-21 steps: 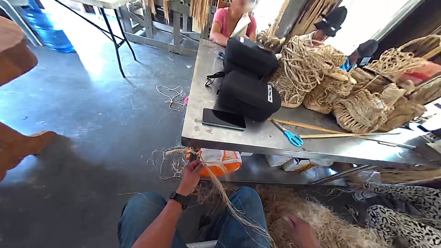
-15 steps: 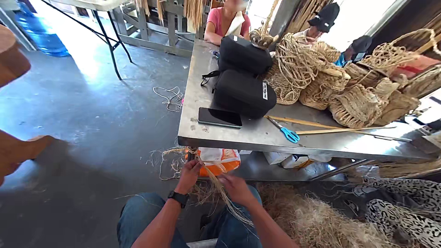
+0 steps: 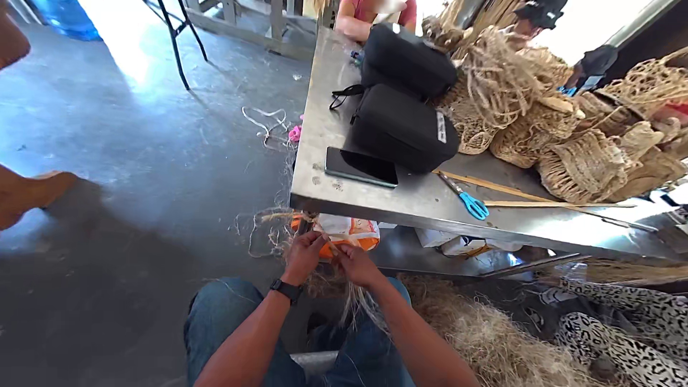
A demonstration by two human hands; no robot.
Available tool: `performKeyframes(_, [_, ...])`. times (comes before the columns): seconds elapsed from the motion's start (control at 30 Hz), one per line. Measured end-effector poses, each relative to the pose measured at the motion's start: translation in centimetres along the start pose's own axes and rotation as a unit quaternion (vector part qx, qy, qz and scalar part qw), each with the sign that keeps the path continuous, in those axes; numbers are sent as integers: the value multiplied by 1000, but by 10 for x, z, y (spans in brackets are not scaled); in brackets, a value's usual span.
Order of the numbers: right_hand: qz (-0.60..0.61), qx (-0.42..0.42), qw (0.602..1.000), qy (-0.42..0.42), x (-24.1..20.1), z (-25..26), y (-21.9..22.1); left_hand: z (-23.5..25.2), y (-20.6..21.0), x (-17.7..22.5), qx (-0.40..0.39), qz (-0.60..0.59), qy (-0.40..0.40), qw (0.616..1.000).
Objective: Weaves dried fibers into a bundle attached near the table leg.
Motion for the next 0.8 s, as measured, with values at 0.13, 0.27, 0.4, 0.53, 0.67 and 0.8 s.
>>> performKeyframes(0.13, [-137,70,988,-12,-32,-20,-22,-17,-6,1,-13,68,-24,997])
performKeyframes(0.27, [-167,145,971,-96,-53,-19,-33,-7,-8,2,-15,43,10,999])
performKeyframes(0.4, [-215,139,957,-134,-70,-5,-36,-6,-5,3,-16,-7,10,1000])
performKeyframes(0.53, [-284,123,942,-130,-75,2,-24,-5,-4,1,-10,-34,10,999])
performKeyframes(0.67, [-282,141,947,-66,-59,0,-3,-6,-2,-4,-11,-75,7,997])
performKeyframes(0.8, [-228,216,946,-76,-43,0,7,-4,-1,-7,2,-80,10,997])
Point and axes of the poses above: each hand's wrist, its own z-axis towards the middle knuckle, its own y-axis out of the palm, x = y × z, the point moved 7 cm from there along z, towards the middle knuckle
